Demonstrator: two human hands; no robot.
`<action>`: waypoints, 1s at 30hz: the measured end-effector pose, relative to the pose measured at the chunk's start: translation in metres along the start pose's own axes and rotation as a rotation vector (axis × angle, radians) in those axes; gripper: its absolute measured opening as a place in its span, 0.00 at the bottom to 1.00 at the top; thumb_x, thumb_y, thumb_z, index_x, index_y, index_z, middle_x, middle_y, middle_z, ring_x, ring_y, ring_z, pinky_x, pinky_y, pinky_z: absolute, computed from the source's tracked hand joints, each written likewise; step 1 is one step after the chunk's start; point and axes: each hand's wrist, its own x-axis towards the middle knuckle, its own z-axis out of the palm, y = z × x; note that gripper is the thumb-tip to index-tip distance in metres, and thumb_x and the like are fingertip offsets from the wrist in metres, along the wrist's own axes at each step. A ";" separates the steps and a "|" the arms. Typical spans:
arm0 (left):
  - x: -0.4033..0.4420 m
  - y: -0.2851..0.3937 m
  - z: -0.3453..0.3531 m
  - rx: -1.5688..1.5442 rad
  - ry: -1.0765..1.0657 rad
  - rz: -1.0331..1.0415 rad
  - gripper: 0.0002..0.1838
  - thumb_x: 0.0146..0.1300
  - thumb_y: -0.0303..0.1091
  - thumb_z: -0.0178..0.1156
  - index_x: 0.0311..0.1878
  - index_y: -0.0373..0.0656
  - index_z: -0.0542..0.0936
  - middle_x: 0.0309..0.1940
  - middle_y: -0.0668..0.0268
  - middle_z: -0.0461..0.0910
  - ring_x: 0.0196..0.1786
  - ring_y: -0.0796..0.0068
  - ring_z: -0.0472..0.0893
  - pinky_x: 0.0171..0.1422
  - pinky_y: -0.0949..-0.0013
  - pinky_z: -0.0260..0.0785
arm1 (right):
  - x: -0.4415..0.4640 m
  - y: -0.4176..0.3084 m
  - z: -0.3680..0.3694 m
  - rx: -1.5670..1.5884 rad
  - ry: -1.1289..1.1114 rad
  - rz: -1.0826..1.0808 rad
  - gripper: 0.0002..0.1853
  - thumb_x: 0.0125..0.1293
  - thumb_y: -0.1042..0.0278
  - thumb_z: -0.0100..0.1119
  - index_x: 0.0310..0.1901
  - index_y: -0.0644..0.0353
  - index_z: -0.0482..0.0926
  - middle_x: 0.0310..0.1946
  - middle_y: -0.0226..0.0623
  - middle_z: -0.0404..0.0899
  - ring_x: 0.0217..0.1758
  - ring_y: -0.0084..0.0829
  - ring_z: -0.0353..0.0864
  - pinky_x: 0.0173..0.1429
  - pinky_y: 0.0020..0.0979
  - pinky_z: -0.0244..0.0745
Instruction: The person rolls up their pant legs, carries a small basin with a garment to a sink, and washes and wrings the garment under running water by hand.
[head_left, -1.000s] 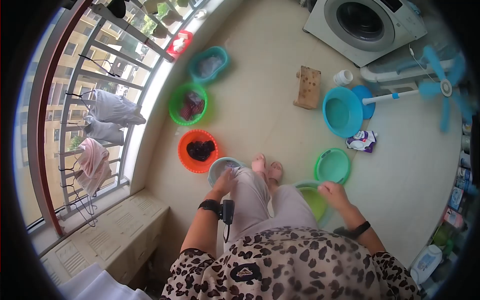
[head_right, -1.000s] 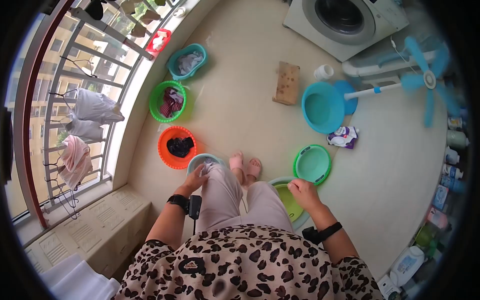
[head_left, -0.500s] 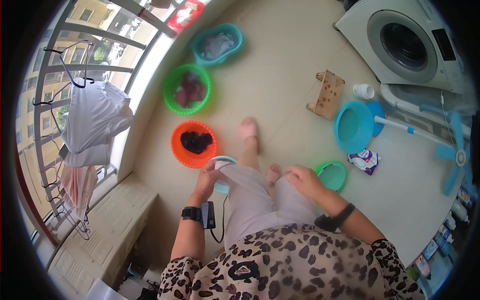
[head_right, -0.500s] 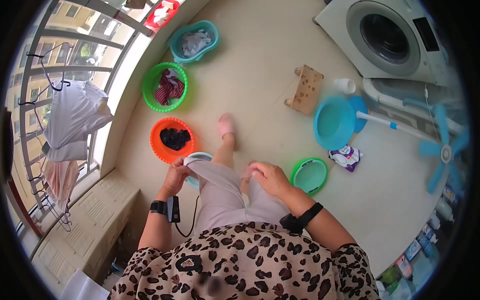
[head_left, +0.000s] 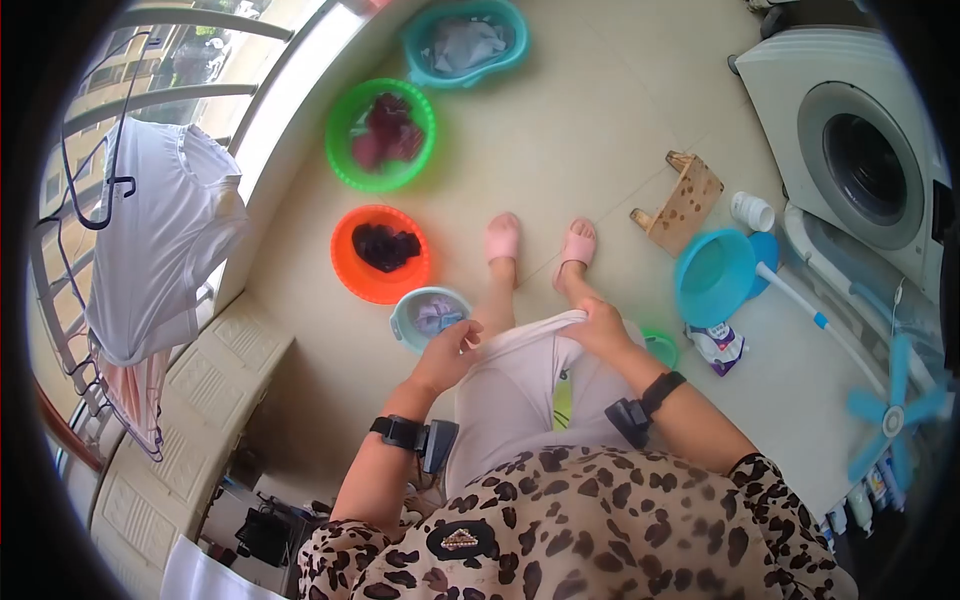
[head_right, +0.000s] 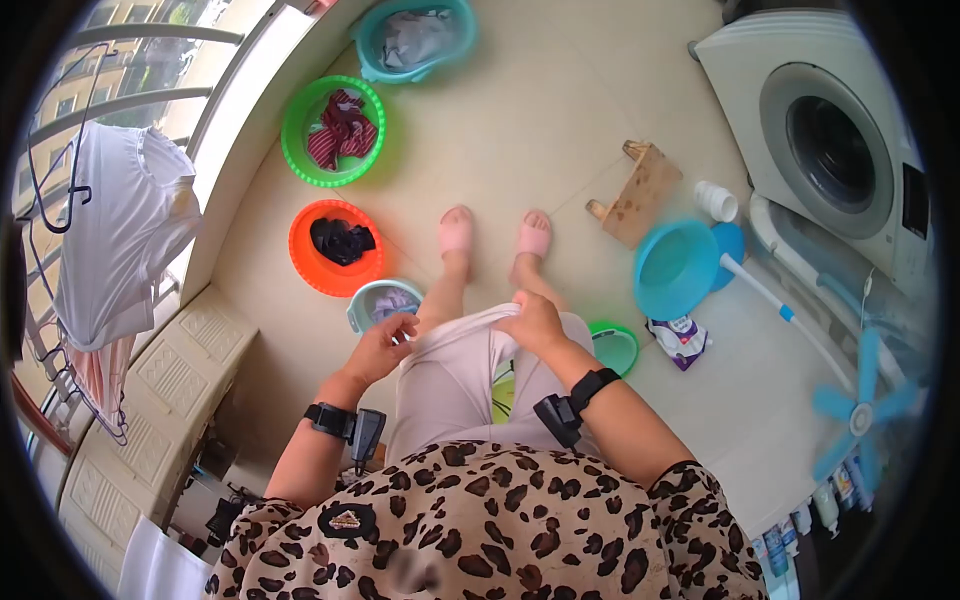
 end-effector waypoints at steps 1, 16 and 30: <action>0.002 0.006 0.007 0.092 0.078 0.096 0.22 0.51 0.30 0.62 0.52 0.37 0.73 0.44 0.58 0.77 0.46 0.65 0.76 0.55 0.66 0.67 | -0.006 0.007 -0.007 0.054 0.017 0.029 0.18 0.46 0.62 0.67 0.36 0.63 0.75 0.27 0.39 0.80 0.31 0.37 0.81 0.36 0.35 0.75; 0.047 0.013 0.107 -0.722 -0.380 -0.488 0.15 0.66 0.35 0.52 0.50 0.36 0.75 0.35 0.68 0.79 0.32 0.78 0.77 0.36 0.78 0.69 | -0.036 -0.010 -0.039 0.241 -0.199 -0.274 0.16 0.59 0.74 0.52 0.50 0.64 0.70 0.42 0.45 0.74 0.42 0.39 0.77 0.43 0.41 0.75; 0.005 0.059 0.078 0.173 -0.172 0.313 0.28 0.48 0.33 0.67 0.54 0.39 0.71 0.47 0.52 0.73 0.49 0.54 0.74 0.53 0.62 0.68 | -0.056 0.034 0.015 1.382 -0.560 0.932 0.07 0.67 0.68 0.41 0.38 0.59 0.70 0.18 0.28 0.65 0.13 0.17 0.58 0.16 0.21 0.51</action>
